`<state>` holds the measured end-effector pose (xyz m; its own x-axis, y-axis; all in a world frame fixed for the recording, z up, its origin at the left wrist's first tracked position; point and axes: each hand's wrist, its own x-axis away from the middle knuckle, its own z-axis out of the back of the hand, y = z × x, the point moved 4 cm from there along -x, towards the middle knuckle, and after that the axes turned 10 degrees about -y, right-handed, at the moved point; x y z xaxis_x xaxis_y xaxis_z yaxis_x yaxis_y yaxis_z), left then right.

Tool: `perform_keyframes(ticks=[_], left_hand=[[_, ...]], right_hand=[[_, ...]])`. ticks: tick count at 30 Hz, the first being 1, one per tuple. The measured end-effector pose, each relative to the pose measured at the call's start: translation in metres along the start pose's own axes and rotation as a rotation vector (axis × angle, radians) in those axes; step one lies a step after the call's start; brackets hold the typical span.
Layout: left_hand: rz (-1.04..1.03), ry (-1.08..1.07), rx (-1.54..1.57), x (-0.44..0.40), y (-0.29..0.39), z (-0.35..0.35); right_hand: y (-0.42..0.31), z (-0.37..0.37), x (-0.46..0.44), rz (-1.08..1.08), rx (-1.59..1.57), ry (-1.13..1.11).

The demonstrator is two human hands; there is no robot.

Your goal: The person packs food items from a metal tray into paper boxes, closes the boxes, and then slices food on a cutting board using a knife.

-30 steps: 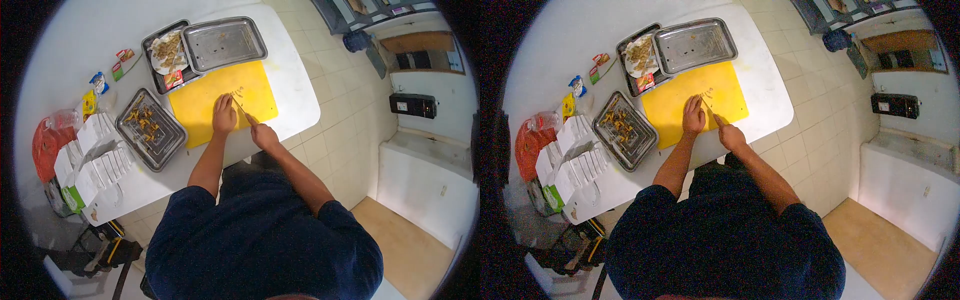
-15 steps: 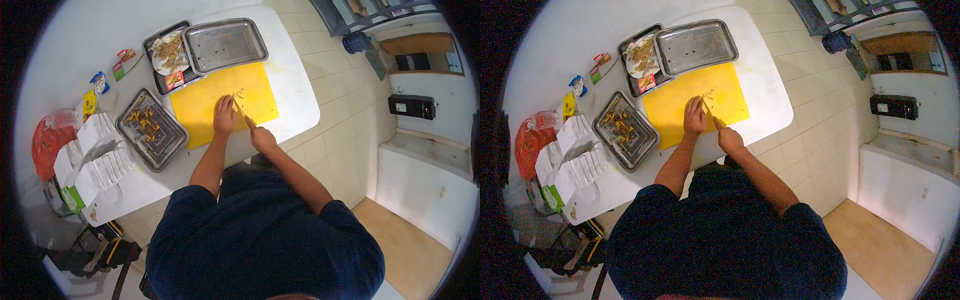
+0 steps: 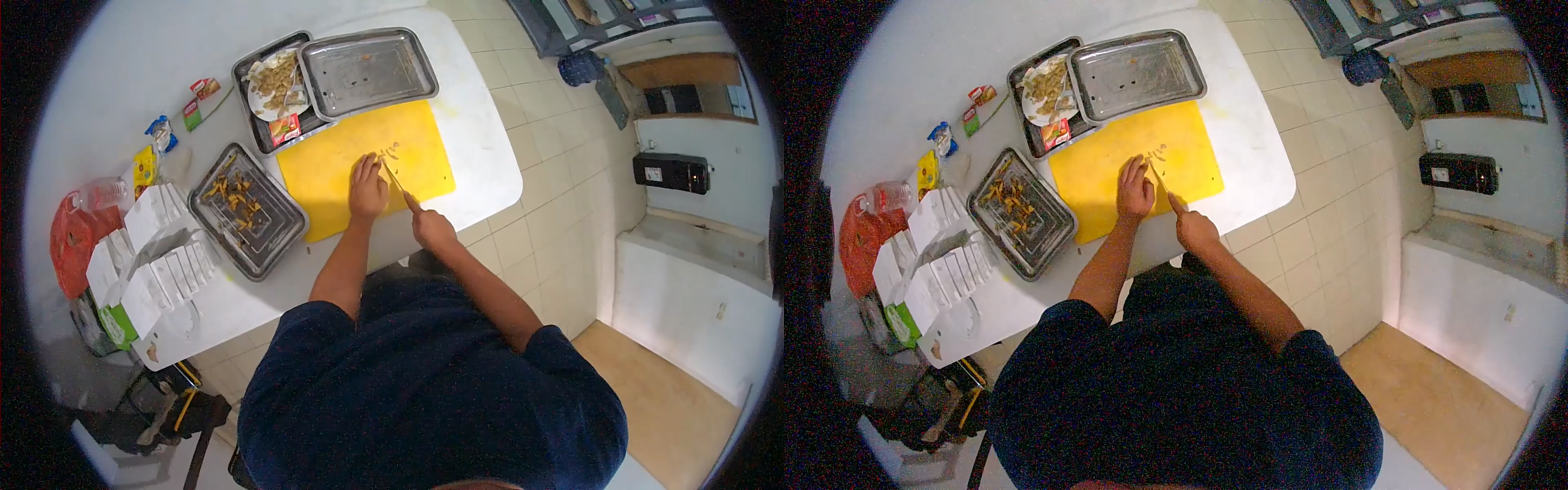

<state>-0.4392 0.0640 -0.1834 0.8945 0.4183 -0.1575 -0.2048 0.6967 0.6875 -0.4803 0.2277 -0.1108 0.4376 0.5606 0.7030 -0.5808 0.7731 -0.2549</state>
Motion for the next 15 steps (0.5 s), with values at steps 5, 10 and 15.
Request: perform_keyframes(ticks=[5,10,15], left_hand=[[-0.020,0.019,0.039,0.0002,0.0010,0.0030],[-0.001,0.086,0.105,-0.0002,0.0009,0.0055],[0.120,0.174,0.098,0.0043,0.0000,0.0080]], right_hand=[[0.0021,0.0062,-0.0004,0.032,-0.046,0.072],[0.0028,0.0090,-0.0013,0.096,-0.076,0.113],[-0.0044,0.0086,0.0000,0.139,-0.085,0.116]])
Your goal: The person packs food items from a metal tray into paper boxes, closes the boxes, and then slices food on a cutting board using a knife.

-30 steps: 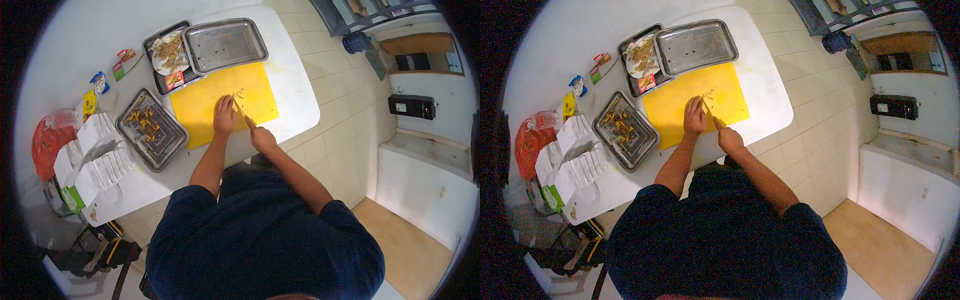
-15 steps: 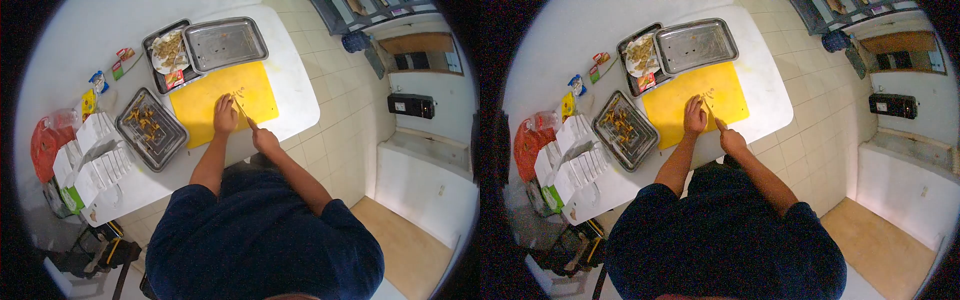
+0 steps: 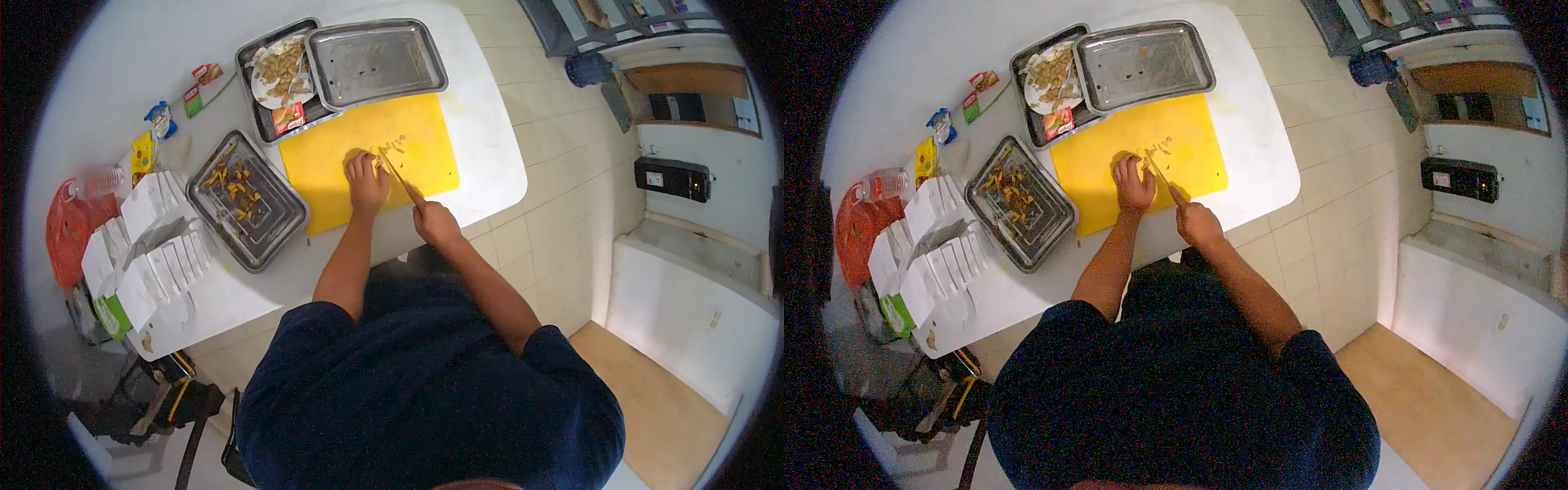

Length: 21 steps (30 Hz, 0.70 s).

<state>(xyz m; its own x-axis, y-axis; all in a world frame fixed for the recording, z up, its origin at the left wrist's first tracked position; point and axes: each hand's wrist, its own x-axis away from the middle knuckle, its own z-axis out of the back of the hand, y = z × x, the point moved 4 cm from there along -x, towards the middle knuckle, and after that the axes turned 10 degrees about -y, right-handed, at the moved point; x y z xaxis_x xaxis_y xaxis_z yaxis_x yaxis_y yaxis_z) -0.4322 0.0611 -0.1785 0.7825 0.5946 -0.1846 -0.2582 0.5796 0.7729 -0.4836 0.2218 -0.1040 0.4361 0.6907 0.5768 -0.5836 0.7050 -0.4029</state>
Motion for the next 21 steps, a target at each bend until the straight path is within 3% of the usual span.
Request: perform_keyframes(ticks=[21], left_hand=[[-0.082,0.094,-0.084,-0.004,-0.011,-0.007]], right_hand=[[0.008,-0.024,0.000,0.016,0.077,-0.020]])
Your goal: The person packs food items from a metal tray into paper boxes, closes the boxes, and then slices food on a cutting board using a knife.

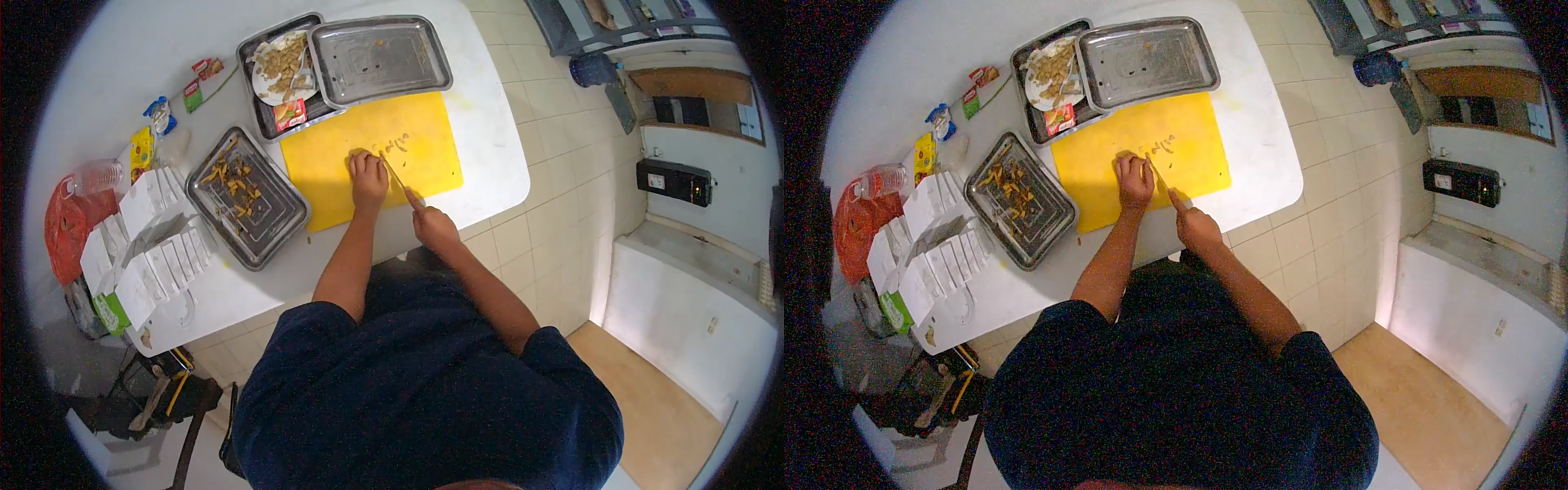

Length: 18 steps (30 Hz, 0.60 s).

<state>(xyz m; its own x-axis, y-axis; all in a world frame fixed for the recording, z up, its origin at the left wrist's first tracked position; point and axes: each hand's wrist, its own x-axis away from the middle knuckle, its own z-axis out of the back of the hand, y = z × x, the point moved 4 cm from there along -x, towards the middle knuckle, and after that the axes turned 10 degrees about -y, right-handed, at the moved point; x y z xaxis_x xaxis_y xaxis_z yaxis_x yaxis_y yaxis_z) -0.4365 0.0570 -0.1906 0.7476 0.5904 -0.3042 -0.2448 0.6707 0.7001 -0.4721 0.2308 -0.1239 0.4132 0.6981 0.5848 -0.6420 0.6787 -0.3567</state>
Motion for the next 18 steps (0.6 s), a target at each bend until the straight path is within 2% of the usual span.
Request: perform_keyframes(ticks=[4,7,18], left_hand=[[0.064,-0.032,0.054,0.0002,-0.0002,-0.0002],[0.003,-0.020,0.001,-0.0017,0.0019,0.0019],[0.031,-0.028,-0.037,-0.0002,0.0000,-0.0019]], right_hand=[[0.0009,0.0034,-0.0008,-0.015,0.008,-0.027],[0.0016,0.0021,-0.0008,0.007,-0.041,-0.005],[0.0066,0.0012,0.0005,0.010,-0.062,-0.026]])
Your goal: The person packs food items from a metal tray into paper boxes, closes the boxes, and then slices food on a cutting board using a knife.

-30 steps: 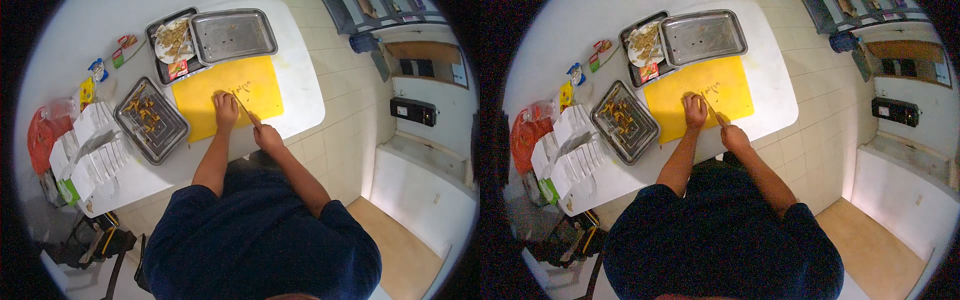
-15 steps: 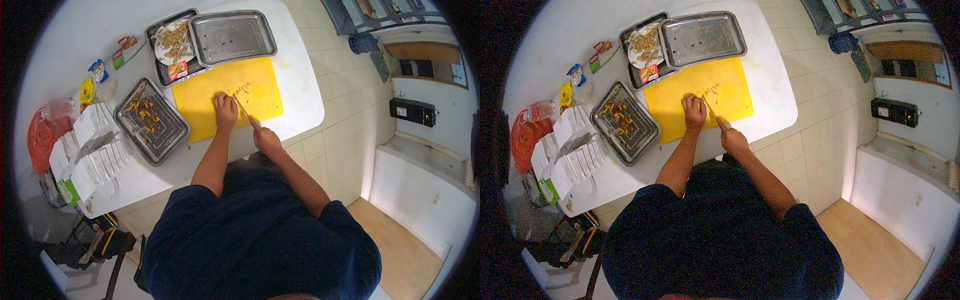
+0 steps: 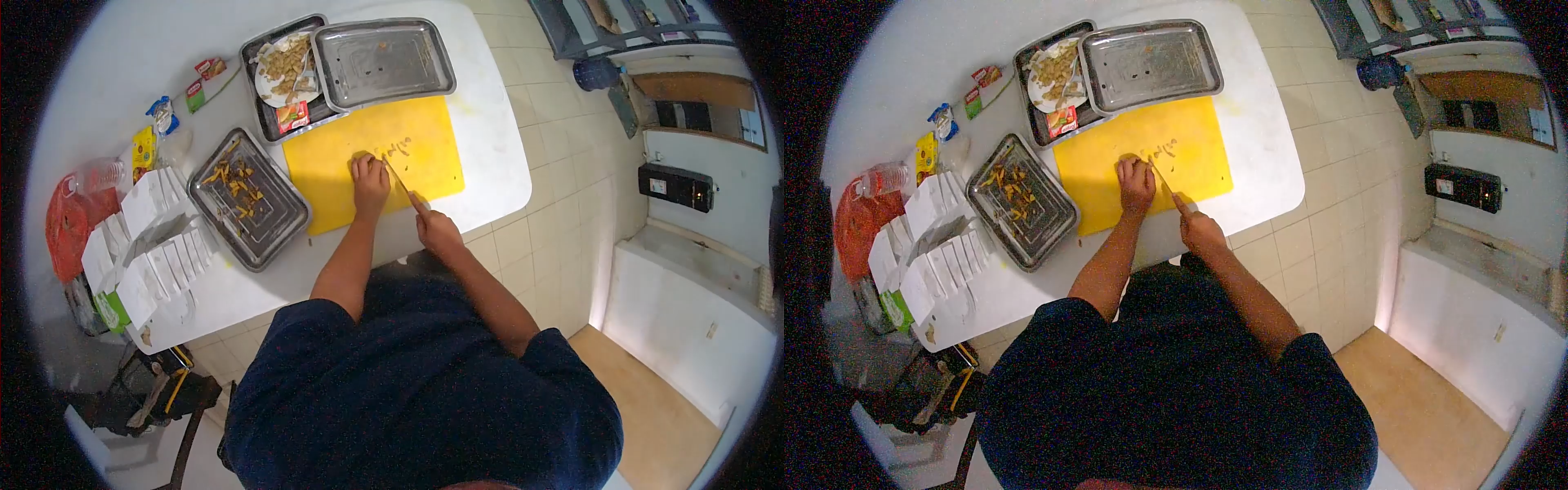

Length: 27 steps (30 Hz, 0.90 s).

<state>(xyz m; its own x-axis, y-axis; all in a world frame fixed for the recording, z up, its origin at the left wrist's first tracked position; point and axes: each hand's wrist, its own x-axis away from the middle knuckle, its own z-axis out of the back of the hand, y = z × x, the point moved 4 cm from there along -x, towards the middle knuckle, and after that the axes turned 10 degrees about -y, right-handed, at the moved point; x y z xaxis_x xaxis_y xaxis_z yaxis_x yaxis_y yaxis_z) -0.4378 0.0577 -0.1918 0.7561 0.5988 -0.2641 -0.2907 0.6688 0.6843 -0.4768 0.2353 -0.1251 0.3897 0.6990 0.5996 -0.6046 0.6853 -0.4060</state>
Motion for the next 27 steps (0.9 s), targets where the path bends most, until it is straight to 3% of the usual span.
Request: perform_keyframes(ticks=[7,13,27], left_hand=[[0.009,0.001,-0.012,0.000,-0.001,0.000],[0.005,0.002,-0.042,-0.002,0.001,-0.001],[0.026,-0.006,0.073,0.002,-0.003,-0.002]], right_hand=[[0.002,-0.001,-0.003,-0.006,-0.012,-0.049],[0.004,-0.005,-0.012,0.123,0.034,0.094],[-0.001,0.011,0.000,0.011,0.131,0.014]])
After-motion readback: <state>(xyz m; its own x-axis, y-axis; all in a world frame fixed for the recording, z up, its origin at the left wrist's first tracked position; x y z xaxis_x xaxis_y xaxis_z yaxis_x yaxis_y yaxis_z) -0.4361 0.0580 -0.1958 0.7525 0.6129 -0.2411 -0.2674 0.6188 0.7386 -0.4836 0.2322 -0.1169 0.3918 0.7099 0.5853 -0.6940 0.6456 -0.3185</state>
